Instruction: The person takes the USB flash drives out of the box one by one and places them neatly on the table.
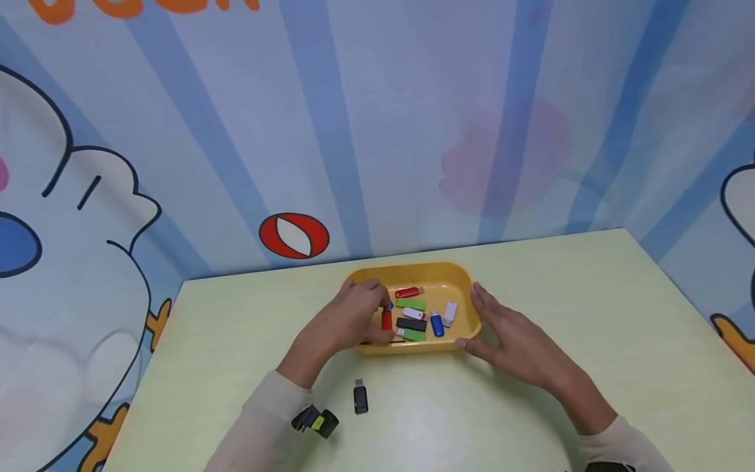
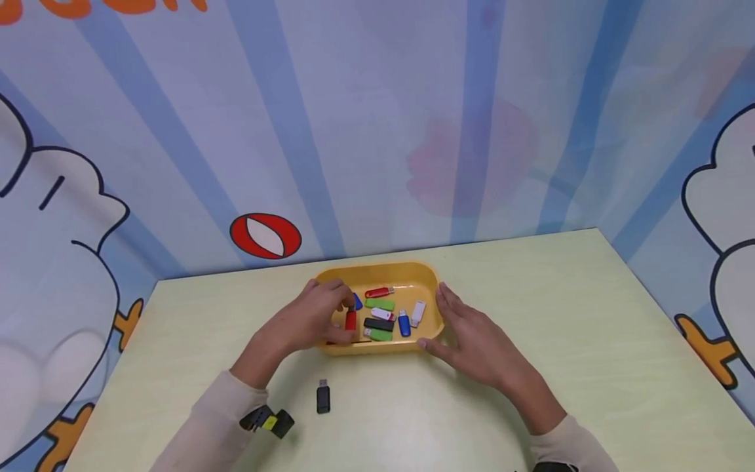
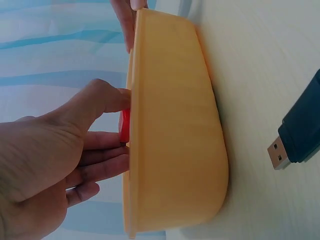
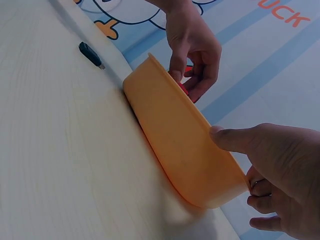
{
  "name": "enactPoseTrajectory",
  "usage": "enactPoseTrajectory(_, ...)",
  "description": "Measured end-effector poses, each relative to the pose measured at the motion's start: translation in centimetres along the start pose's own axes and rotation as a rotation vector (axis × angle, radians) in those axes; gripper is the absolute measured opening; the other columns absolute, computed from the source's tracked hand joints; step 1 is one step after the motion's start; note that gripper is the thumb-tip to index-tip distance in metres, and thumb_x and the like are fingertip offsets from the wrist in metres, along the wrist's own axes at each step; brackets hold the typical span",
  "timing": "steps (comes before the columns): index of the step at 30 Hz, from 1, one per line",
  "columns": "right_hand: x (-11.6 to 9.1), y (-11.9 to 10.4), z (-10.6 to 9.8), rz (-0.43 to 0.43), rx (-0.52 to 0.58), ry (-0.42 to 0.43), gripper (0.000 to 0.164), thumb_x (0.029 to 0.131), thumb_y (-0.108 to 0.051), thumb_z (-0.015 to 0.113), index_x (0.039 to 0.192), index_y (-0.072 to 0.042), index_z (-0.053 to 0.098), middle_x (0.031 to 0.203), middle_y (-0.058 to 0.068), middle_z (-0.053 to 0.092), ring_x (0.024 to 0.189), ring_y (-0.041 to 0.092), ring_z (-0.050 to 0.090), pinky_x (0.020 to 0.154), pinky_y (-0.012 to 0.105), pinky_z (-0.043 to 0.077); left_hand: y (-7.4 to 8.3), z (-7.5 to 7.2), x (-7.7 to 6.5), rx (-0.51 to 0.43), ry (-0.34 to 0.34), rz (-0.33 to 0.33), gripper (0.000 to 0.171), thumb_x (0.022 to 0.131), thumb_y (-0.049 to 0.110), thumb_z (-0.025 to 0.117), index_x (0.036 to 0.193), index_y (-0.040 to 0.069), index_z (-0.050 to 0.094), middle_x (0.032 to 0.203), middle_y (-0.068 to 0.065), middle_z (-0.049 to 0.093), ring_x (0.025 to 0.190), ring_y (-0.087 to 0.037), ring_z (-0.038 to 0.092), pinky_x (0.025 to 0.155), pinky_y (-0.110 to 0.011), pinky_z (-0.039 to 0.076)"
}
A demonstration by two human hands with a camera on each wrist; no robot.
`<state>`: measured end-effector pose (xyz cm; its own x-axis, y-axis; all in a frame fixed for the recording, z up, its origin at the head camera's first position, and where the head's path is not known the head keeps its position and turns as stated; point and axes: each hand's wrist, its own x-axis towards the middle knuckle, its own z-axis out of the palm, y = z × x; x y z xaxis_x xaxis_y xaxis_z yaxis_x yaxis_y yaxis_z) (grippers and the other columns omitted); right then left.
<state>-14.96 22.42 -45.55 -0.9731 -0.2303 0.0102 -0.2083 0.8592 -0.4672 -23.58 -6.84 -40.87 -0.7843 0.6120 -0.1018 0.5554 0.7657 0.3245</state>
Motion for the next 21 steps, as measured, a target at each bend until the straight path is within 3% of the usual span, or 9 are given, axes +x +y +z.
enactPoseTrajectory(13,0.0,-0.1,-0.1,0.004,-0.015,-0.005,0.102,0.098,-0.067,0.063,0.168,-0.004,0.023,0.176,0.017,0.020,0.155,0.046,0.036,0.116,0.064,0.042,0.8,-0.1,-1.4,0.071,0.011,0.049,0.049,0.085,0.042,0.090,0.113,0.007,0.071,0.107,-0.006,0.070,0.100,-0.018,0.058,0.103,-0.045,0.043)
enactPoseTrajectory(21,0.0,0.0,0.0,-0.001,-0.016,0.000,0.102,0.098,-0.067,0.063,0.167,-0.003,0.023,0.177,0.016,0.019,0.155,0.045,0.037,0.117,0.064,0.042,1.3,-0.2,-2.5,0.105,0.015,0.054,0.048,0.084,0.039,0.091,0.113,0.009,0.067,0.112,-0.005,0.071,0.103,-0.017,0.059,0.099,-0.042,0.045)
